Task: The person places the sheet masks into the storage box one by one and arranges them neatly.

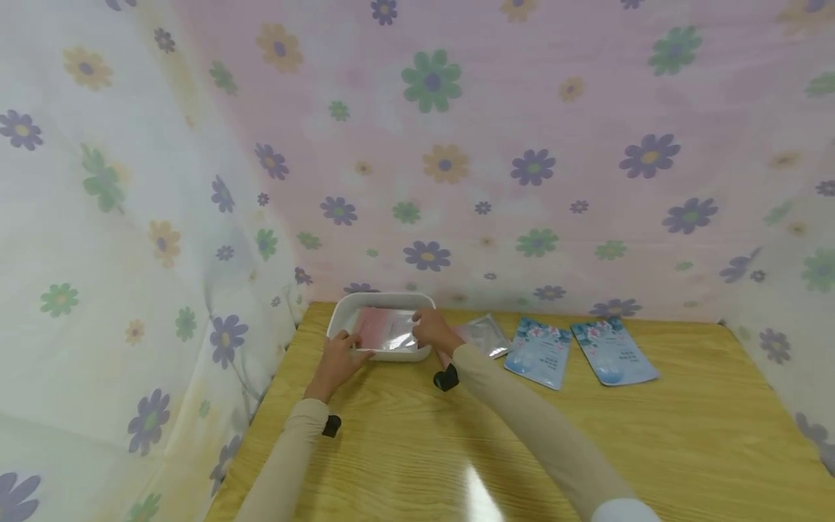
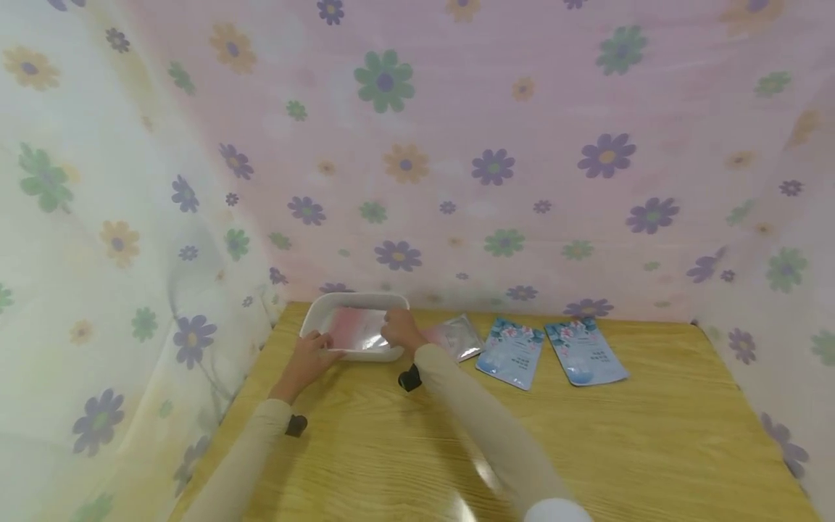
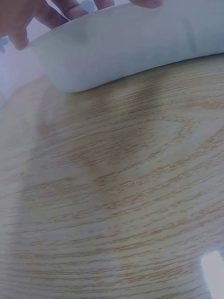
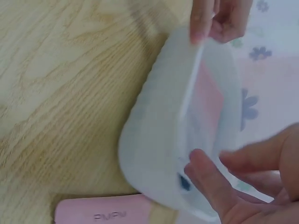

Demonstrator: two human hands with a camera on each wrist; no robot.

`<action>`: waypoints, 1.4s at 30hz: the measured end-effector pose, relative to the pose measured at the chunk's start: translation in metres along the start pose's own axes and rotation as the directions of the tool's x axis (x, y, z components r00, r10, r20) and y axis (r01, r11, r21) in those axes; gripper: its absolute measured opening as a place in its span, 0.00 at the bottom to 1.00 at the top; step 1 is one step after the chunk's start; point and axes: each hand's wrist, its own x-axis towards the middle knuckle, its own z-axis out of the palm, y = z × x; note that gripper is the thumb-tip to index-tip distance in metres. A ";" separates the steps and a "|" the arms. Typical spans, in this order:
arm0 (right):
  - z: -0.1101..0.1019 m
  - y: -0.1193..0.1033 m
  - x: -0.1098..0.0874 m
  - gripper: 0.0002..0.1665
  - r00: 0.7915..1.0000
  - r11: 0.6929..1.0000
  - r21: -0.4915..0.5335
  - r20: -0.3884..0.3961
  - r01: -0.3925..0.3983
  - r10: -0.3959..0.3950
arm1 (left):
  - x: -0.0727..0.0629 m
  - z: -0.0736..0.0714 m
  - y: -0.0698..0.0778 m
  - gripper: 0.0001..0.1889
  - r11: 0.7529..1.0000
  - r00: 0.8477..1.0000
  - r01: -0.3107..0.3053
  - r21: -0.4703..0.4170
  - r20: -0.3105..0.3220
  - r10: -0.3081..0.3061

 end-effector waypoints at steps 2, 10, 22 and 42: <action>-0.003 -0.005 -0.003 0.27 1.000 0.999 0.041 -0.009 0.009 -0.009 | -0.001 -0.001 0.000 0.18 1.000 1.000 -0.009 0.009 -0.003 0.009; -0.030 -0.033 -0.025 0.21 0.994 0.973 0.222 0.071 0.064 -0.082 | 0.000 -0.003 0.001 0.18 0.999 0.999 -0.033 -0.009 -0.018 0.033; -0.081 -0.029 -0.068 0.19 0.985 0.983 0.175 0.156 0.049 -0.077 | -0.004 -0.002 0.002 0.18 0.998 0.999 -0.013 -0.054 -0.030 0.011; -0.177 0.041 -0.134 0.22 0.993 0.987 0.158 0.117 -0.002 -0.017 | -0.002 -0.004 0.005 0.19 0.999 1.000 -0.005 -0.038 -0.011 0.004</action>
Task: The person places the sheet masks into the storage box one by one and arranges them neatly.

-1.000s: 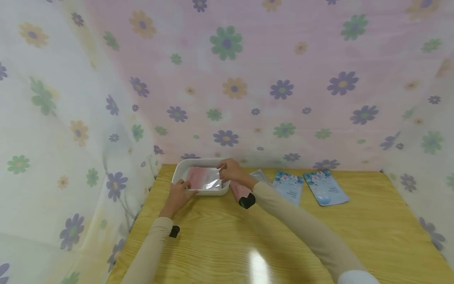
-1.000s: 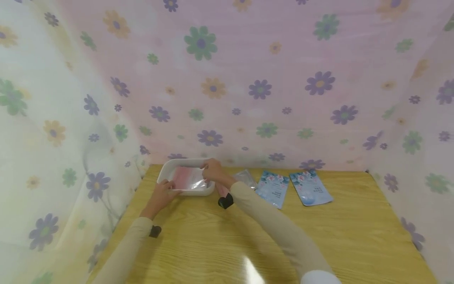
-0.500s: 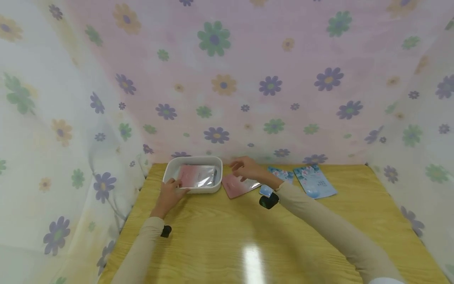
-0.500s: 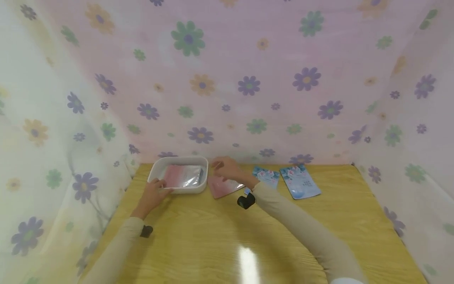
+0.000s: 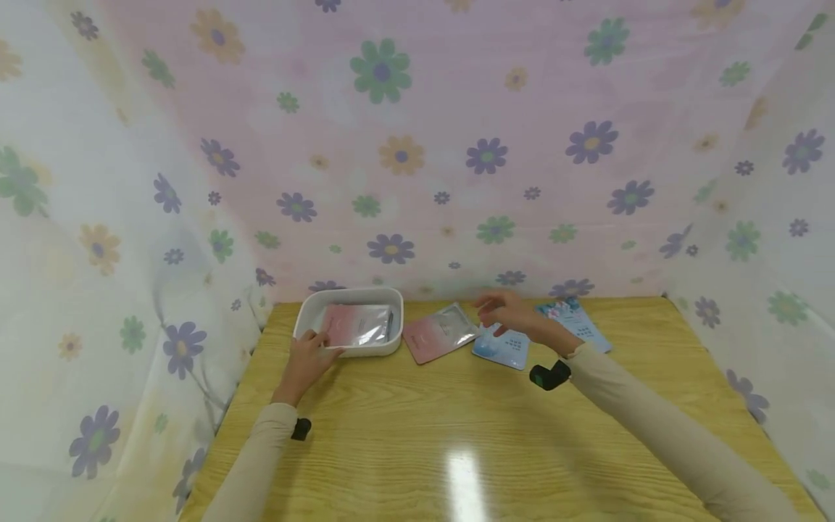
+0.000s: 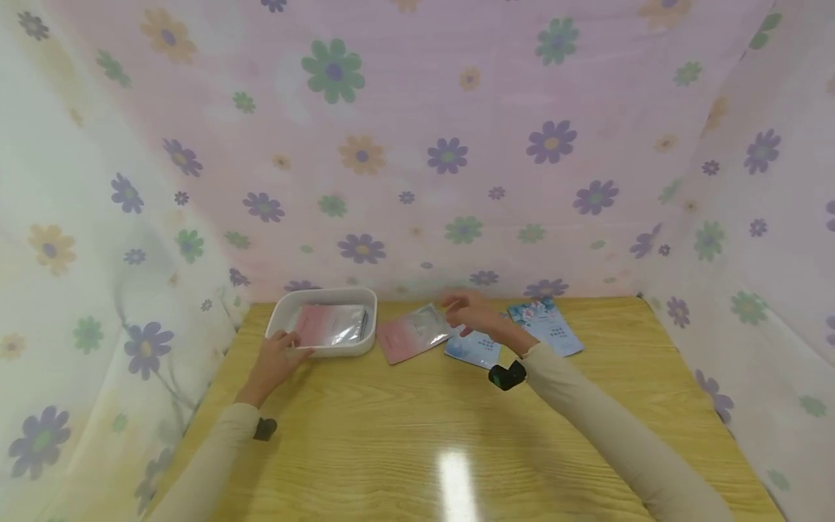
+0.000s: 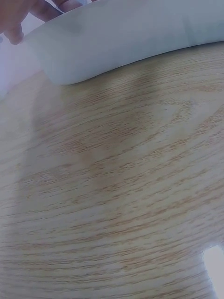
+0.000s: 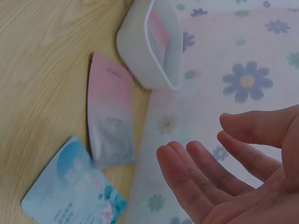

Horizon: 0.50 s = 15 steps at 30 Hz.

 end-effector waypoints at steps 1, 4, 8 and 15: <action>-0.003 0.003 -0.003 0.22 1.000 1.000 -0.002 -0.008 -0.010 0.010 | 0.000 0.000 0.000 0.18 1.000 1.000 0.009 -0.006 0.007 -0.009; -0.011 0.011 -0.013 0.23 0.999 0.999 -0.005 -0.026 -0.045 0.044 | 0.000 -0.001 -0.001 0.18 0.999 0.999 0.026 -0.020 0.027 -0.025; -0.019 0.021 -0.025 0.26 0.996 0.997 -0.004 -0.060 -0.073 0.073 | 0.001 -0.001 -0.002 0.17 0.999 0.999 0.030 -0.018 0.042 -0.030; -0.029 0.032 -0.044 0.27 0.987 0.995 0.004 -0.120 -0.103 0.102 | -0.001 -0.003 -0.001 0.17 0.998 0.995 0.061 -0.012 0.075 -0.060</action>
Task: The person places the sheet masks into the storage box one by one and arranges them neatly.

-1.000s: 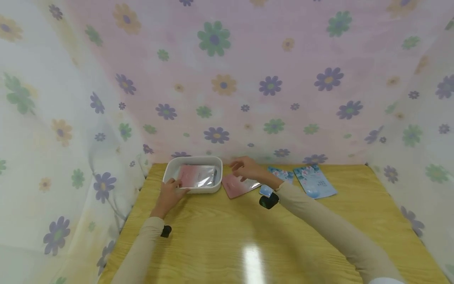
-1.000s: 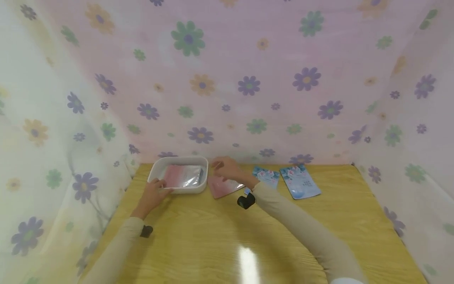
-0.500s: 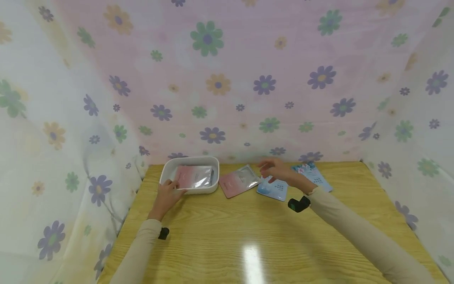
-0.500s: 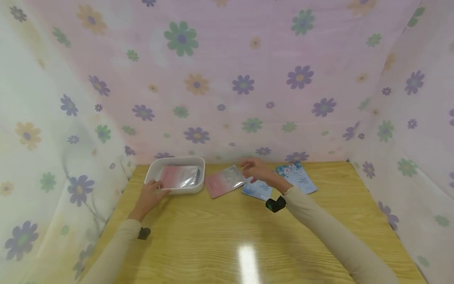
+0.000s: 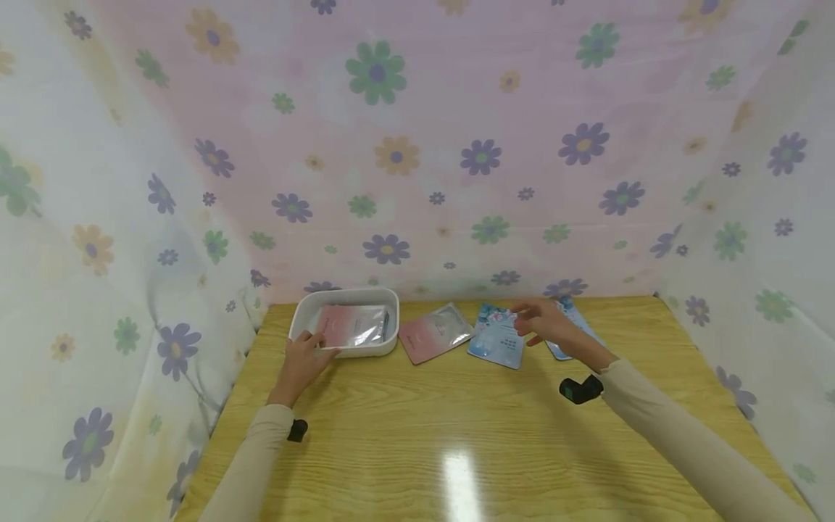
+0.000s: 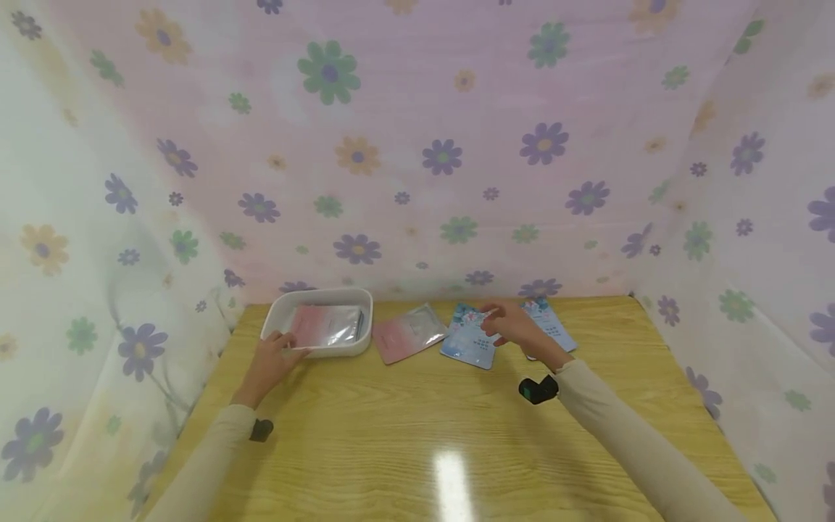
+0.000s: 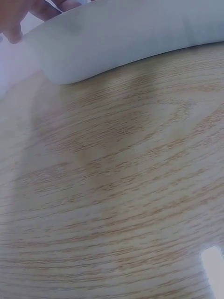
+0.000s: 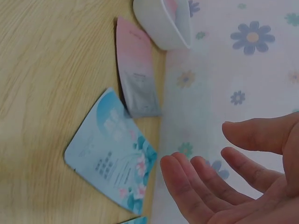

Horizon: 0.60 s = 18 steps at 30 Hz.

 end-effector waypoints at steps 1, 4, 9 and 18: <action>-0.002 0.003 -0.002 0.27 1.000 1.000 0.005 -0.012 -0.001 0.001 | 0.000 0.000 0.000 0.17 1.000 1.000 0.001 0.000 0.003 -0.001; -0.008 0.013 -0.008 0.28 1.000 1.000 0.011 -0.028 -0.007 0.008 | 0.000 0.000 0.001 0.17 1.000 1.000 0.007 -0.004 0.006 -0.007; -0.015 0.031 -0.015 0.28 0.996 0.999 0.015 -0.067 -0.051 0.052 | -0.002 0.001 -0.001 0.18 1.000 1.000 0.012 0.001 0.009 -0.012; -0.027 0.059 -0.029 0.30 0.987 0.994 0.051 -0.121 -0.098 0.104 | -0.002 0.001 -0.001 0.18 1.000 1.000 0.013 -0.008 0.007 -0.013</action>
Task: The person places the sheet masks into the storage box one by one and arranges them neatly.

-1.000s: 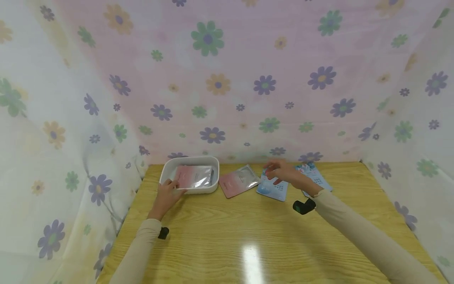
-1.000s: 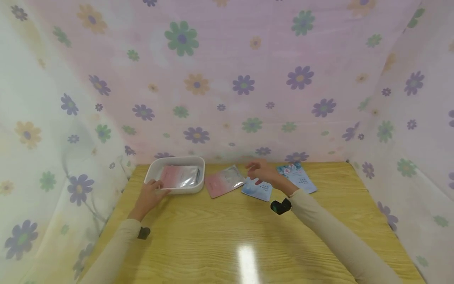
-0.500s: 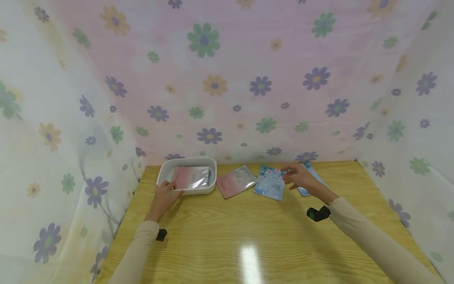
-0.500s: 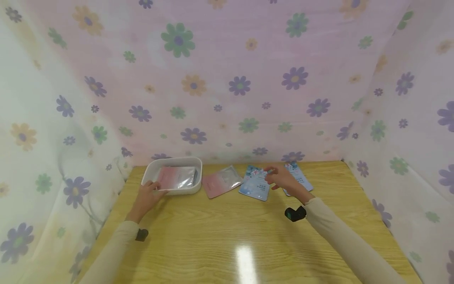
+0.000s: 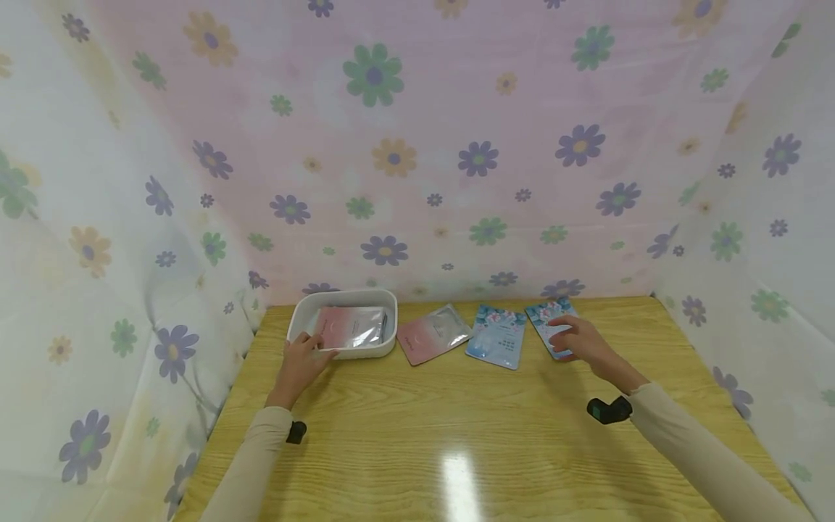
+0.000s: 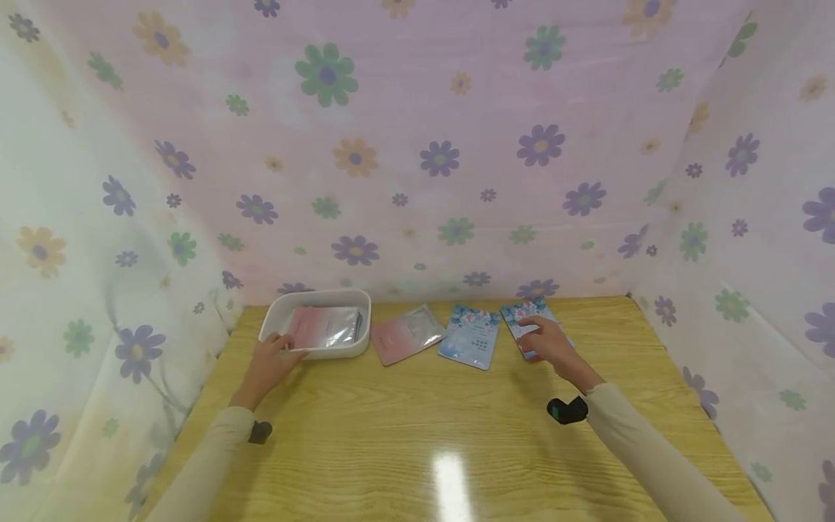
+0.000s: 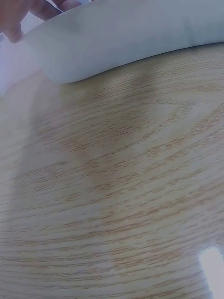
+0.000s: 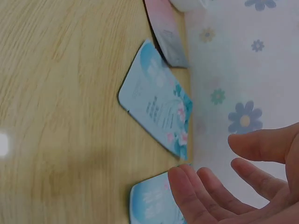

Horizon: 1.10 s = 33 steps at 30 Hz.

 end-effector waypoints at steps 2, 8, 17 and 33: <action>-0.003 0.007 -0.002 0.30 1.000 1.000 0.013 -0.012 -0.011 0.011 | 0.000 0.000 0.000 0.18 1.000 1.000 0.000 0.006 0.007 0.000; -0.009 0.024 -0.007 0.31 0.999 0.997 0.066 -0.035 -0.038 0.040 | 0.000 -0.002 0.001 0.17 0.999 0.999 0.027 0.018 0.039 -0.027; -0.017 0.052 -0.013 0.32 0.999 0.990 0.140 -0.044 -0.021 0.027 | 0.001 -0.005 0.005 0.17 1.000 0.999 0.029 0.004 0.031 -0.030; -0.015 0.080 -0.005 0.40 0.962 0.799 0.580 -0.093 -0.156 0.256 | 0.001 -0.001 0.004 0.17 0.999 0.999 0.031 -0.015 0.012 -0.031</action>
